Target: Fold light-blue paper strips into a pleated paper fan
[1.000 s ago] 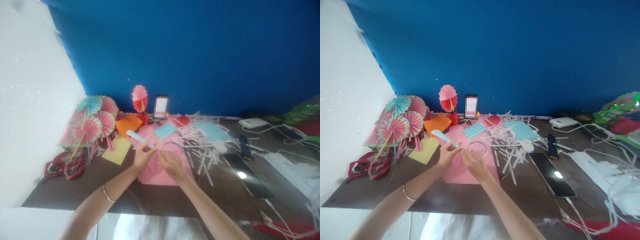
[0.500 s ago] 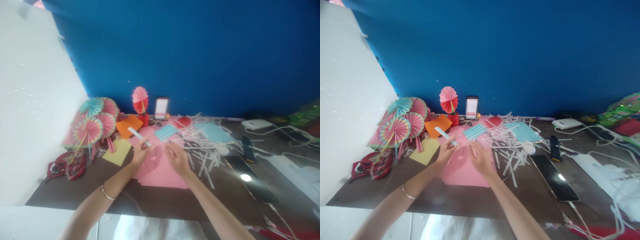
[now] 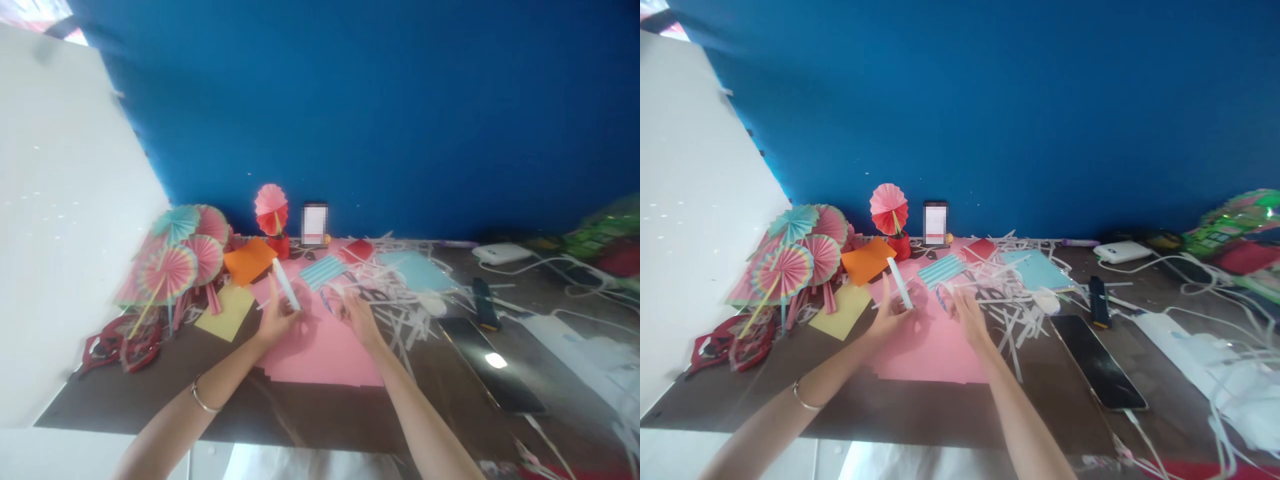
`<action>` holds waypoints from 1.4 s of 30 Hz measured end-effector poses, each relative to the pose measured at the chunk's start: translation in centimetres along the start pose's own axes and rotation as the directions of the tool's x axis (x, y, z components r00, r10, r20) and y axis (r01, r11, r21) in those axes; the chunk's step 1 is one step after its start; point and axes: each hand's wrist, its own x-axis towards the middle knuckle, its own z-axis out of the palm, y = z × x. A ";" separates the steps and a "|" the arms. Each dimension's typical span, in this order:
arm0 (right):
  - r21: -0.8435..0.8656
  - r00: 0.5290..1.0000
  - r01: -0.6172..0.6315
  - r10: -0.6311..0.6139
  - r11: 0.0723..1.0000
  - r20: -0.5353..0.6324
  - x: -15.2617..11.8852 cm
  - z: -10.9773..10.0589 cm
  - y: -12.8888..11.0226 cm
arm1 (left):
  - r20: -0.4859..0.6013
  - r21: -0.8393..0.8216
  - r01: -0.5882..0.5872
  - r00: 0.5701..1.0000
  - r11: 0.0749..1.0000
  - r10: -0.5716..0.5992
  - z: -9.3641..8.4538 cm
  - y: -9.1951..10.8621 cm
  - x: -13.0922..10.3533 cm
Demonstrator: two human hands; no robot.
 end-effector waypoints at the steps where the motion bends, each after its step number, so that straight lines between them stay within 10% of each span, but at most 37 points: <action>1: 0.008 0.999 -0.030 0.030 1.000 0.015 0.0 -0.1 0.0 | 0.002 0.018 -0.009 1.000 1.000 0.009 -0.1 -0.2 0.1; 13: -0.221 0.977 0.085 -0.125 0.972 -0.174 -0.1 -1.0 0.1 | 0.051 0.234 0.103 0.992 0.967 -0.118 0.7 0.2 1.5; 20: -0.742 0.887 0.181 -0.434 0.645 -0.161 0.7 -2.2 1.5 | 0.058 0.371 0.061 0.994 0.926 -0.088 0.8 0.2 0.5; 27: -0.009 0.980 0.188 -0.188 0.982 -0.069 0.4 -0.7 0.5 | 0.307 0.474 0.014 0.935 0.880 -0.180 1.3 1.3 -1.1; 32: 0.330 0.987 0.083 -0.031 0.940 -0.158 0.8 -1.0 0.2 | 0.213 0.538 -0.038 0.973 0.842 -0.092 0.5 1.6 -0.7; 42: 0.435 0.980 -0.041 0.122 0.899 -0.159 1.3 -1.4 0.9 | 0.039 0.469 0.029 0.998 0.883 -0.054 -1.3 2.0 0.9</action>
